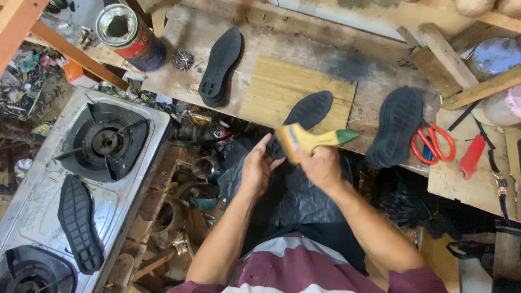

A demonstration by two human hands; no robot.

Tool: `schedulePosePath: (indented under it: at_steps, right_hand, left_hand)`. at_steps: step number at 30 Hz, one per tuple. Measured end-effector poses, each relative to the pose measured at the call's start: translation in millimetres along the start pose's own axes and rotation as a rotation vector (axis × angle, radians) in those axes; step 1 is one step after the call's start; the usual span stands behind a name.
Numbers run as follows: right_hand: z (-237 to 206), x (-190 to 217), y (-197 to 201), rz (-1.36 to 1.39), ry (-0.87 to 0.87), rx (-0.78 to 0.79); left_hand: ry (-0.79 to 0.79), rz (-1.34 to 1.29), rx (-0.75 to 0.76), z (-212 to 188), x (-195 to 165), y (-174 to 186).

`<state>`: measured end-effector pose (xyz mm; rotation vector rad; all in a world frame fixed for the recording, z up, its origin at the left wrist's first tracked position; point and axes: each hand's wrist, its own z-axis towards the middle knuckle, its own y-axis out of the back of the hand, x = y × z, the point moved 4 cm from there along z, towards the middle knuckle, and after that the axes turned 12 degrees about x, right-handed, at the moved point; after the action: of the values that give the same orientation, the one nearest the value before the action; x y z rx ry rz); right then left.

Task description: The person repeatedly brushes black shoe insoles with a hand brush on a wooden workbench. They handle several insoles one at a time, turning them over and brushing both sides, then stacking them on the bench.

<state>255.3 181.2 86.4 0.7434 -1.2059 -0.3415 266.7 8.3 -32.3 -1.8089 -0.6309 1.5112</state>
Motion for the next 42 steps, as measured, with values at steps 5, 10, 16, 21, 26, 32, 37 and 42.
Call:
schedulePosePath:
  at_steps: [5, 10, 16, 21, 26, 32, 37, 42]
  right_hand:
    - [-4, 27, -6, -0.316, 0.289, 0.305]
    - [-15, 42, -2, -0.315, 0.242, 0.156]
    - [-31, 55, -14, -0.353, 0.267, 0.332]
    - [-27, 71, -11, -0.079, 0.086, 0.129]
    - [-23, 97, -22, -0.235, 0.253, 0.306]
    - [-6, 67, -34, -0.209, 0.233, 0.234]
    - [29, 16, -20, -0.274, -0.196, 0.008]
    - [-2, 26, -46, -0.137, -0.162, 0.018]
  left_hand:
    - [0.054, -0.002, -0.051, -1, -1, 7]
    - [0.044, 0.026, -0.046, -19, -6, 11]
    - [0.095, 0.053, -0.061, -41, -17, 21]
    - [0.054, 0.002, -0.005, -58, -26, 24]
    - [0.066, -0.007, -0.030, -61, -40, 28]
    - [0.030, 0.002, -0.061, -68, -46, 37]
    - [-0.013, 0.093, -0.118, -66, -46, 39]
    - [-0.006, 0.046, -0.205, -68, -38, 36]
